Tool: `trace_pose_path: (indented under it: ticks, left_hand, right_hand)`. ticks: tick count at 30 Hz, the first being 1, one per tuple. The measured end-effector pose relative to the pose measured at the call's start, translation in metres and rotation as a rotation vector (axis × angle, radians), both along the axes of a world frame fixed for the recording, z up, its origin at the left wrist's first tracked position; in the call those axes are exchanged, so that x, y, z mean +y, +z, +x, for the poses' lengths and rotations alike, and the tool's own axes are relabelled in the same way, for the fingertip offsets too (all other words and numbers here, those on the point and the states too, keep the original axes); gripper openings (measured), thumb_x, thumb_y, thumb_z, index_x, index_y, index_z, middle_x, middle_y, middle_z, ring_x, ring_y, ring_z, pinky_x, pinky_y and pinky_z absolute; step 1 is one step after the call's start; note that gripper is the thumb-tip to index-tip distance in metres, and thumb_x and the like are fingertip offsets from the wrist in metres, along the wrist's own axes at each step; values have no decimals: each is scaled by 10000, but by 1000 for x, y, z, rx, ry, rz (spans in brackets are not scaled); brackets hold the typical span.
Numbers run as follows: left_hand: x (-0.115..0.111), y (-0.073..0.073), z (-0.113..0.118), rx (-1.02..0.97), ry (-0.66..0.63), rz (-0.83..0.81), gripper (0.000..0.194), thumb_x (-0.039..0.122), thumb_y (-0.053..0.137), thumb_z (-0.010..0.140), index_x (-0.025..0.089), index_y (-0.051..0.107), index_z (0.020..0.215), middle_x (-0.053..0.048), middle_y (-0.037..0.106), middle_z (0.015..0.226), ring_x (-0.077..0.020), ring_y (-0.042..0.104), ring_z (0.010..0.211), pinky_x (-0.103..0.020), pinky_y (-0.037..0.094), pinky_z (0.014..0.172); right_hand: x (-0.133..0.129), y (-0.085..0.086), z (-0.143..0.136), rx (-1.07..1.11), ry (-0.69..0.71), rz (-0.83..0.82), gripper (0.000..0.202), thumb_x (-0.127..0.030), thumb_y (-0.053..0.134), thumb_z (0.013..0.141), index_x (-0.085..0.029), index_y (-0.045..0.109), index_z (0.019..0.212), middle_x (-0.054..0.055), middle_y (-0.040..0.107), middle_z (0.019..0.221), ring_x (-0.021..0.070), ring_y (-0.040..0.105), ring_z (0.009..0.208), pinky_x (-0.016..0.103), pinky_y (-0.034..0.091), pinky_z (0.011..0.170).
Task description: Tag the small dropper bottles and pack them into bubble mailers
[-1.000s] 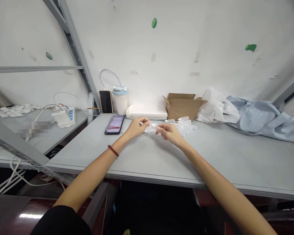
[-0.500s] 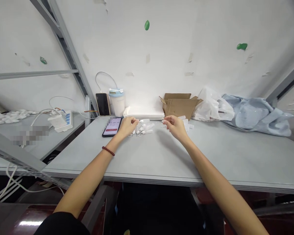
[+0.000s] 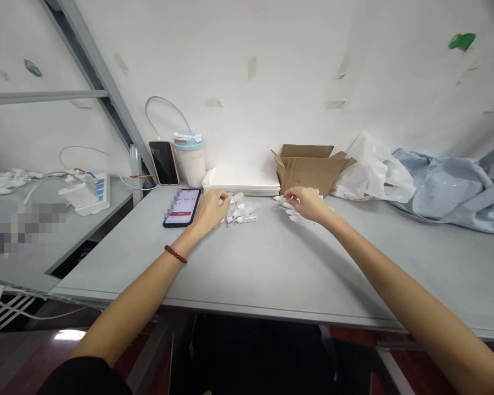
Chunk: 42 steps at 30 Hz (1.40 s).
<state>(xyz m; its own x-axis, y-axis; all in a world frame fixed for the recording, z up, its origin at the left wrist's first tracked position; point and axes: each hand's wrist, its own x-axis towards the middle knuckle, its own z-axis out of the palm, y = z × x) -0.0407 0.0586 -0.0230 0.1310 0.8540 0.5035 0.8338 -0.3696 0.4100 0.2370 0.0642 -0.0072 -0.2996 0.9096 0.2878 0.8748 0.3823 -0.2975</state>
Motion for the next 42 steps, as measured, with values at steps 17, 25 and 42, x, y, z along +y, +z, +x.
trace_pose_path:
  ticks: [17,25,42]
  left_hand:
    - [21,6,-31,371,3,421,158,161,453,879,138,601,828,-102,643,790,-234,515,805,-379,449,729]
    - [6,-2,-19,101,-100,319,140,142,452,877,162,589,852,-61,640,804,-202,520,819,-363,458,771]
    - [-32,0,20,-281,-200,4,152,232,511,878,179,611,980,-39,652,827,-181,568,817,-306,474,706]
  right_hand:
    - [40,-10,-3,-610,125,-1,180,-112,448,883,-113,615,952,127,664,845,245,599,865,308,392,688]
    - [23,-16,2,-443,98,167,208,-154,474,885,-108,577,1060,122,647,885,259,608,840,343,450,693]
    - [-45,-34,-38,138,194,487,310,-140,464,900,-181,465,1207,120,597,1007,203,590,961,323,509,785]
